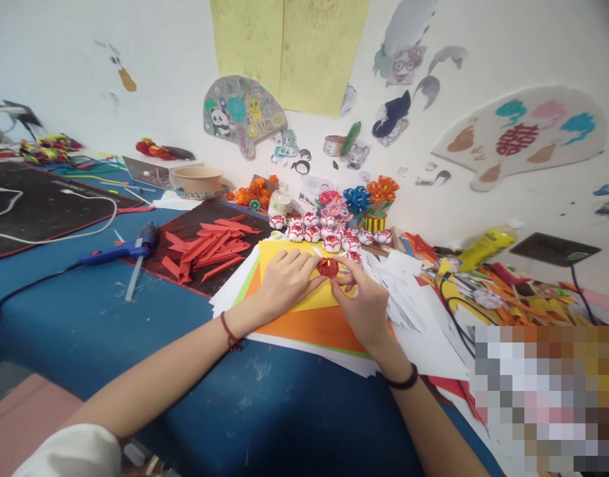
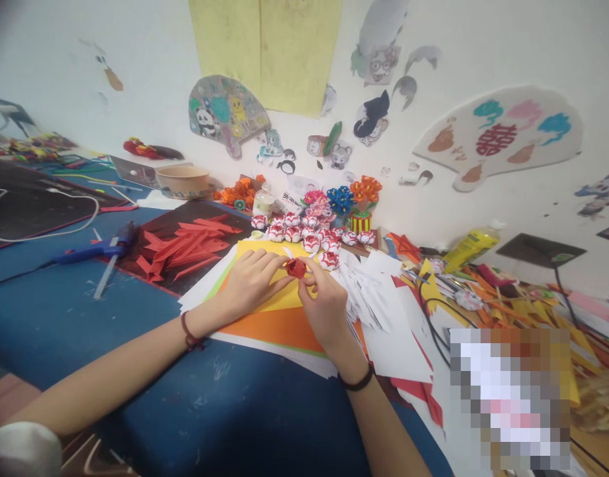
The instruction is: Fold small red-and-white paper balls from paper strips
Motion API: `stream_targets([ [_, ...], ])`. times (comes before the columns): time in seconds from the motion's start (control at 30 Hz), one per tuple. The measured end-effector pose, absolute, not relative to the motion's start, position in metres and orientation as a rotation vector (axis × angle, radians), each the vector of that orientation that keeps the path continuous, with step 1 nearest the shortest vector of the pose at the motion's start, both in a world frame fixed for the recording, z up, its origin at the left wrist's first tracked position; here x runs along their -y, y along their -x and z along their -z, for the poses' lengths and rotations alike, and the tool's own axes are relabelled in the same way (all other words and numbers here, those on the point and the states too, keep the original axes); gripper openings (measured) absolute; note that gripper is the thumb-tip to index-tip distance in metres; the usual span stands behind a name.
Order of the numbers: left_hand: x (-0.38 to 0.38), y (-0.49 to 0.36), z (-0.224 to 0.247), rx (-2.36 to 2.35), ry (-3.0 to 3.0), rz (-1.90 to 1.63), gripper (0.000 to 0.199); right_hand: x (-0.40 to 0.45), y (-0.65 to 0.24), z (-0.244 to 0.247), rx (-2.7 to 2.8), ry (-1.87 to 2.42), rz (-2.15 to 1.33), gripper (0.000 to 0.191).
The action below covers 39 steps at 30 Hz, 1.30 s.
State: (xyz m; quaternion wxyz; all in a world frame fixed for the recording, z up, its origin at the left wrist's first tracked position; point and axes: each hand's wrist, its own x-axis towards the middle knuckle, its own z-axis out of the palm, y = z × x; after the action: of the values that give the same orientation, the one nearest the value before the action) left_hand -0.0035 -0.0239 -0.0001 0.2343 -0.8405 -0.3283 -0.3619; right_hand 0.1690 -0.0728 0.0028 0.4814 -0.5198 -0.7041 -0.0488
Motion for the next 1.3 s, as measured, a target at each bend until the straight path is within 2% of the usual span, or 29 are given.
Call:
stream_targets([
  [0.93, 0.0239, 0.0026, -0.0007, 0.928, 2.366, 1.003, 0.029, 0.0737, -0.1685, -0.0037, 1.681, 1.273, 0.101, 0.036],
  [1.3, 0.0237, 0.0049, -0.0015, 0.983, 2.428, 1.004, 0.038, 0.0750, -0.1675, -0.0054, 1.679, 1.258, 0.026, 0.040],
])
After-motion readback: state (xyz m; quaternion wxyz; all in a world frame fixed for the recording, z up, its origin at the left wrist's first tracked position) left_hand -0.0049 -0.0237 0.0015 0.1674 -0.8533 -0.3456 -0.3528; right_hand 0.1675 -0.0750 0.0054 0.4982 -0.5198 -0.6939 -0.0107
